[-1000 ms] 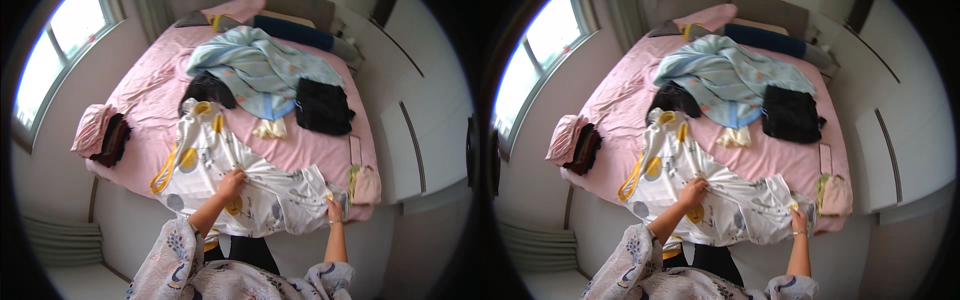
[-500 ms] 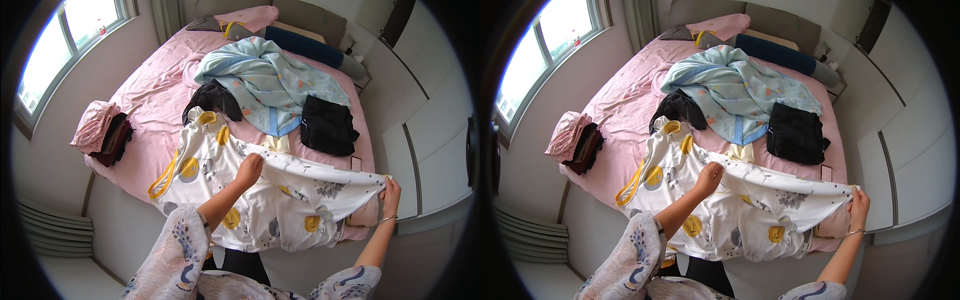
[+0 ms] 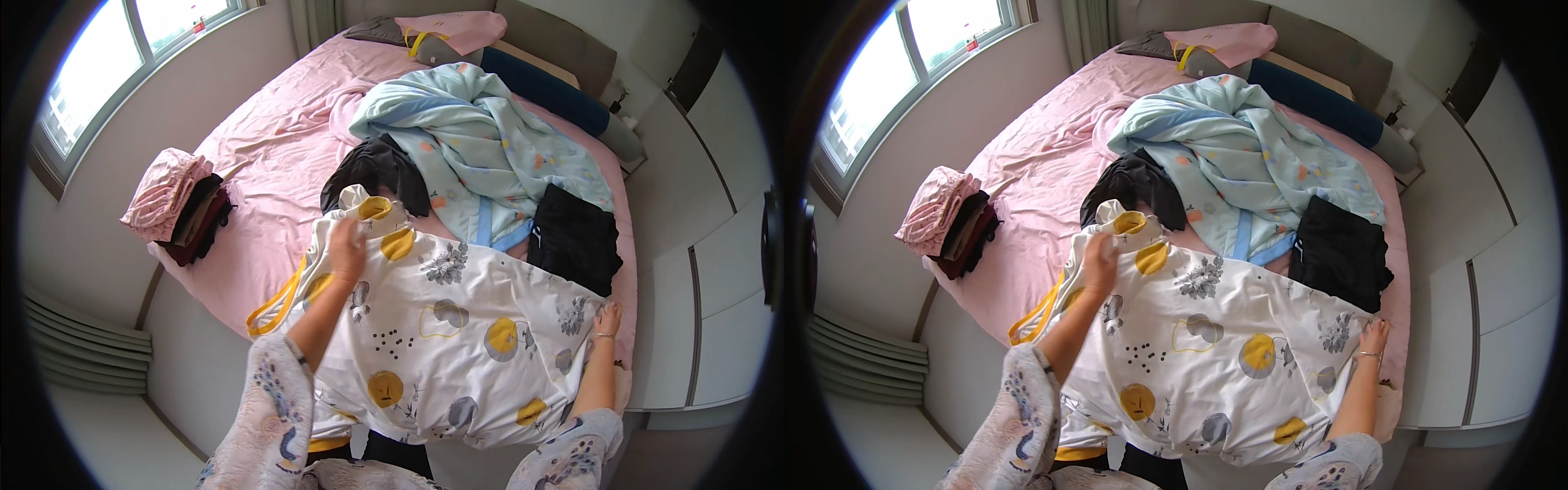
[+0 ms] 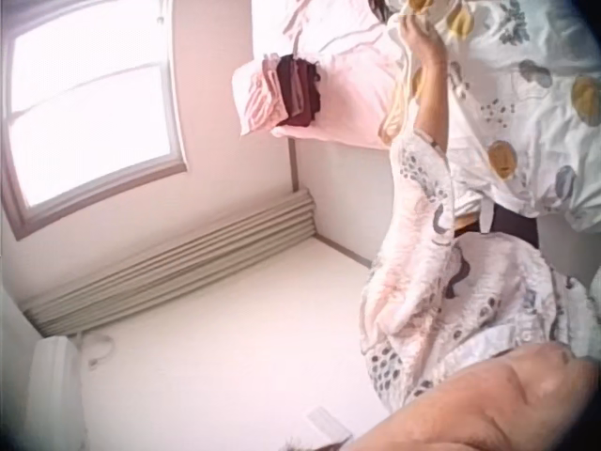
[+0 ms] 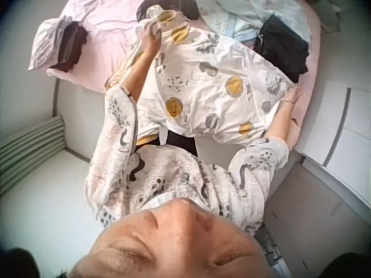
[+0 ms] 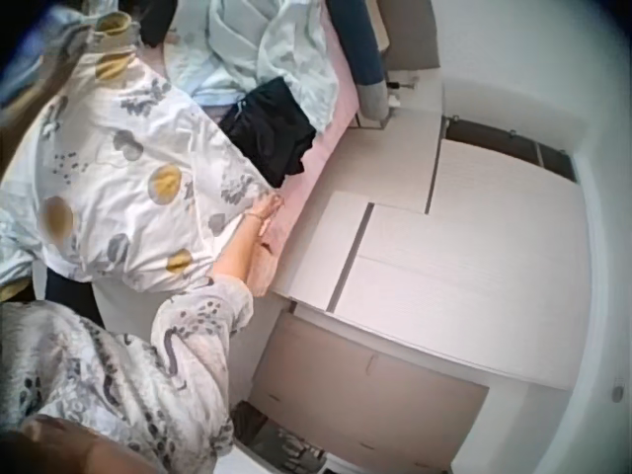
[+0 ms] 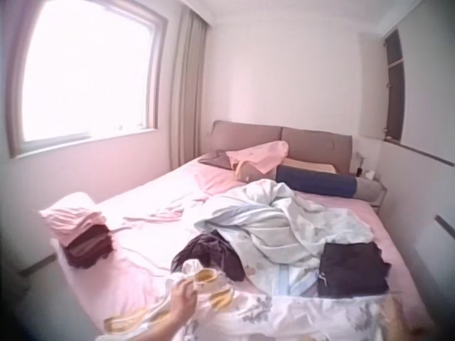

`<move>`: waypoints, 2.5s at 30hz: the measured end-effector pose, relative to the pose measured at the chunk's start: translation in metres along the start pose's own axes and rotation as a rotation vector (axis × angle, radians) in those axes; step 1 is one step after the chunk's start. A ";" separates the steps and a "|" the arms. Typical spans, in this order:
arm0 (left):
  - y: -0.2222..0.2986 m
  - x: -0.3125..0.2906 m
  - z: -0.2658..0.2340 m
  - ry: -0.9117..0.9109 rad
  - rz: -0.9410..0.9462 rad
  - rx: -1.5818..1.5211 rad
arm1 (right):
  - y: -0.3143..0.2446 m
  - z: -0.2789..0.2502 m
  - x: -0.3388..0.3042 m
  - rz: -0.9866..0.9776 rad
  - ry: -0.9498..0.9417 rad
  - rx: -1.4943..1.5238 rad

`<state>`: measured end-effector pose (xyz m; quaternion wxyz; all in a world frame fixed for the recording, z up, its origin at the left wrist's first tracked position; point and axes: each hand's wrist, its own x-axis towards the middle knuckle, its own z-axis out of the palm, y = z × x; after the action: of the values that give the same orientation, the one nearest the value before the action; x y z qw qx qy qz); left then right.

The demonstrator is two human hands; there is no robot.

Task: The person folds a pink patterned pajama set and a white pajama top with yellow trim on a bed. They smooth and fold each garment by hand, then place the folded items into a neat stack on the left side of the bed.

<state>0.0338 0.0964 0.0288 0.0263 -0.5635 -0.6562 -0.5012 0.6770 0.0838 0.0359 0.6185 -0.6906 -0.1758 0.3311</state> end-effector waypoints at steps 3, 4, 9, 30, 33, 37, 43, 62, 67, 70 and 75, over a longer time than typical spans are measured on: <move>-0.037 0.024 -0.027 0.088 -0.234 0.207 | 0.049 -0.001 0.014 -0.627 0.081 -0.426; -0.057 0.027 -0.039 -0.010 -0.385 0.144 | 0.029 0.046 -0.046 -0.682 0.010 -0.427; -0.075 0.046 -0.035 -0.613 -0.788 -0.251 | 0.009 0.121 -0.147 -0.757 -0.387 -0.325; -0.024 0.111 0.029 -0.393 -0.303 0.295 | 0.117 0.126 -0.276 -0.792 -0.687 -0.768; -0.039 0.112 0.028 -0.461 -0.351 -0.117 | 0.119 0.128 -0.276 -0.809 -0.685 -0.737; -0.004 0.101 -0.039 -0.569 -0.501 -0.847 | 0.121 0.125 -0.277 -0.840 -0.644 -0.716; -0.031 -0.016 -0.118 -0.818 -0.570 -0.487 | 0.126 0.127 -0.278 -0.765 -0.664 -0.745; -0.025 -0.057 -0.080 -0.472 -0.417 -0.064 | 0.071 0.244 -0.370 -0.612 -0.798 -0.618; -0.034 -0.050 -0.092 -0.449 -0.459 -0.312 | 0.070 0.334 -0.382 -0.883 -0.932 -0.510; -0.040 -0.052 -0.090 -0.475 -0.543 -0.377 | 0.077 0.365 -0.374 -0.797 -0.862 -0.838; -0.046 -0.058 -0.094 -0.515 -0.652 -0.480 | 0.077 0.388 -0.365 -0.639 -0.763 -1.130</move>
<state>-0.0299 -0.0027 0.0122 -0.4262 -0.4245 -0.6497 -0.4648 0.1398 0.1192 0.0429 0.1320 -0.6557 -0.7128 0.2113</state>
